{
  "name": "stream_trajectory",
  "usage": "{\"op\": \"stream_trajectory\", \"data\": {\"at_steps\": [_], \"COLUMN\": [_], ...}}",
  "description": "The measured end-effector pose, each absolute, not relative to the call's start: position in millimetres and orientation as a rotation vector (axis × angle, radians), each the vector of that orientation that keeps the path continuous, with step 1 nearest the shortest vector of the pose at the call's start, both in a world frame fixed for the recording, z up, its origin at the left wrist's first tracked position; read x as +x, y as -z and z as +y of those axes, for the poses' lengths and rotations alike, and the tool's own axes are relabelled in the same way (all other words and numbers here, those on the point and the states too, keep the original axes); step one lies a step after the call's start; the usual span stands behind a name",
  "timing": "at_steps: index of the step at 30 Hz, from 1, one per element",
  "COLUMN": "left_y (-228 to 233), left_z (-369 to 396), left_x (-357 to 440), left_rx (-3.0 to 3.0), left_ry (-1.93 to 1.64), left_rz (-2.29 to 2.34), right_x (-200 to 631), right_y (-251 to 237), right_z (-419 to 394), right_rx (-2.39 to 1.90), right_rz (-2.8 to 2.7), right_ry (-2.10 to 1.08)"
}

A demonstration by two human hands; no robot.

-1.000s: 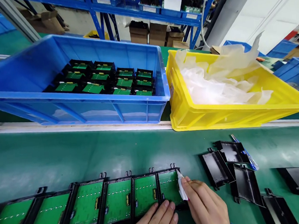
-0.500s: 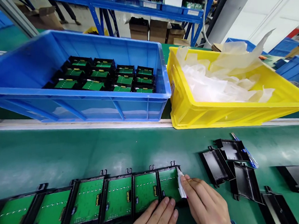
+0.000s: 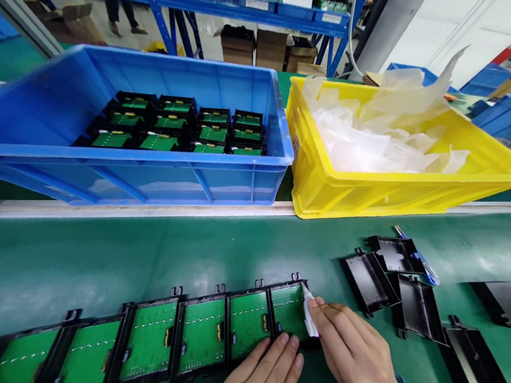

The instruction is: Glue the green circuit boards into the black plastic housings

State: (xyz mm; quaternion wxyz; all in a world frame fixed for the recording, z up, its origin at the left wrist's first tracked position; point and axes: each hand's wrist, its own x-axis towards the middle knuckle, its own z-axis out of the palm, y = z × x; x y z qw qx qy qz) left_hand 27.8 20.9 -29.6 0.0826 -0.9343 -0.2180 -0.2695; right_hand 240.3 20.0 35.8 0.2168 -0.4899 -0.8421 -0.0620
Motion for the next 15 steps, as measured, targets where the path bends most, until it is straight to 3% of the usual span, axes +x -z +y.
{"op": "stream_trajectory", "data": {"at_steps": [15], "left_y": [29.8], "left_z": [19.9], "left_x": [25.1], "left_rx": [-2.813], "left_ry": [0.751], "left_rz": [-0.627], "right_x": [237.8], "right_y": [-38.4], "right_z": [22.9], "right_rx": [-1.351], "right_rz": [-2.307], "right_ry": [0.153]}}
